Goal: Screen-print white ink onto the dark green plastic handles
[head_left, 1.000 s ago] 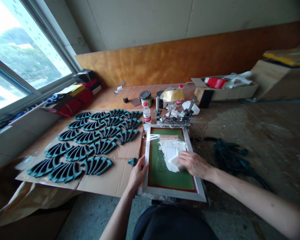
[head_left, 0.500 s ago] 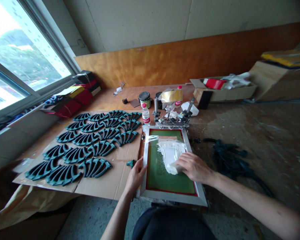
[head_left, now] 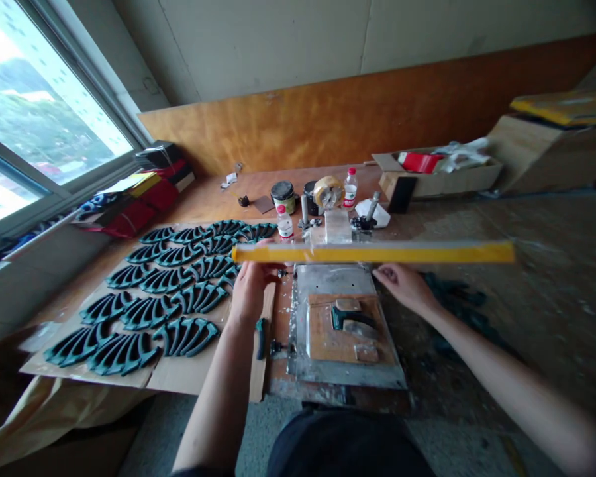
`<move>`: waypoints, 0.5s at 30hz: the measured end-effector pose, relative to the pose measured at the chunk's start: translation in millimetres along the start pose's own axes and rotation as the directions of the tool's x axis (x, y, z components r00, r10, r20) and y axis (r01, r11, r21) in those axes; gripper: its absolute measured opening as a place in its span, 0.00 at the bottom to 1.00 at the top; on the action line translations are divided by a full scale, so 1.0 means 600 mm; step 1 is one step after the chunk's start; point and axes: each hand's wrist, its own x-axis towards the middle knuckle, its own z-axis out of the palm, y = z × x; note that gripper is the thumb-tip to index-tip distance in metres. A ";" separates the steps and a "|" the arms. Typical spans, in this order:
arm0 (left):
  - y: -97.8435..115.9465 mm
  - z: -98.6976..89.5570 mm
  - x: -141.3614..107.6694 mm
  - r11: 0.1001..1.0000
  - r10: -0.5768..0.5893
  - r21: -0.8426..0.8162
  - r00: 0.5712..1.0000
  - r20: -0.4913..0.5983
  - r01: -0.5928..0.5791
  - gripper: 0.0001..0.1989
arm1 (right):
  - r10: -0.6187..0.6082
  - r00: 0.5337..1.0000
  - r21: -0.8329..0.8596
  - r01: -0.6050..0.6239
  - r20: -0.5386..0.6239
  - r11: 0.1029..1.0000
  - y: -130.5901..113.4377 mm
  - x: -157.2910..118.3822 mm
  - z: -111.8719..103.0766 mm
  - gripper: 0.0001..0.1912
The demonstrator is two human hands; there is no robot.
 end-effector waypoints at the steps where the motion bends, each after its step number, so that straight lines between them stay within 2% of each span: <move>1: 0.008 0.012 0.013 0.999 0.017 -0.033 1.000 0.017 -0.017 0.25 | -0.031 0.997 -0.028 0.033 0.074 0.999 -0.001 -0.029 0.019 0.22; 3: 0.008 0.031 0.022 0.994 0.045 -0.095 0.999 -0.015 -0.046 0.25 | -0.050 0.971 -0.111 0.078 0.234 0.991 -0.018 -0.079 0.056 0.17; 5: -0.017 0.044 0.002 0.991 0.041 -0.121 0.993 -0.115 -0.055 0.24 | 0.017 0.936 -0.202 0.059 0.352 0.978 -0.046 -0.109 0.080 0.11; 6: -0.039 0.049 -0.020 0.994 -0.027 -0.110 0.992 -0.127 0.013 0.25 | 0.070 0.927 -0.234 0.019 0.369 0.972 -0.064 -0.118 0.087 0.08; 7: -0.067 0.054 -0.048 0.987 -0.147 -0.086 0.984 -0.099 0.139 0.27 | 0.120 0.926 -0.248 -0.030 0.357 0.968 -0.083 -0.124 0.089 0.07; 8: -0.097 0.058 -0.080 0.948 -0.319 -0.039 0.947 -0.032 0.317 0.29 | 0.154 0.935 -0.242 -0.077 0.320 0.967 -0.105 -0.129 0.090 0.08; 9: -0.127 0.063 -0.113 0.852 -0.524 0.036 0.848 0.084 0.523 0.33 | 0.159 0.949 -0.215 -0.101 0.272 0.971 -0.128 -0.134 0.089 0.09; 10: -0.156 0.066 -0.144 0.759 -0.649 0.059 0.746 0.149 0.648 0.35 | 0.123 0.967 -0.165 -0.087 0.223 0.982 -0.150 -0.140 0.087 0.09; 11: -0.180 0.068 -0.171 0.715 -0.692 0.027 0.700 0.175 0.699 0.36 | 0.046 0.980 -0.094 -0.028 0.194 0.995 -0.171 -0.147 0.085 0.09; 12: -0.199 0.066 -0.190 0.684 -0.717 -0.016 0.677 0.167 0.729 0.36 | -0.064 0.980 -0.007 0.067 0.191 0.998 -0.186 -0.153 0.083 0.09; 14: -0.222 0.045 -0.205 0.703 -0.705 -0.083 0.707 0.056 0.707 0.33 | -0.270 0.934 0.155 0.238 0.232 0.959 -0.189 -0.158 0.075 0.08; 15: -0.227 0.023 -0.202 0.731 -0.682 -0.054 0.731 -0.020 0.680 0.32 | -0.315 0.913 0.200 0.269 0.260 0.942 -0.173 -0.155 0.068 0.08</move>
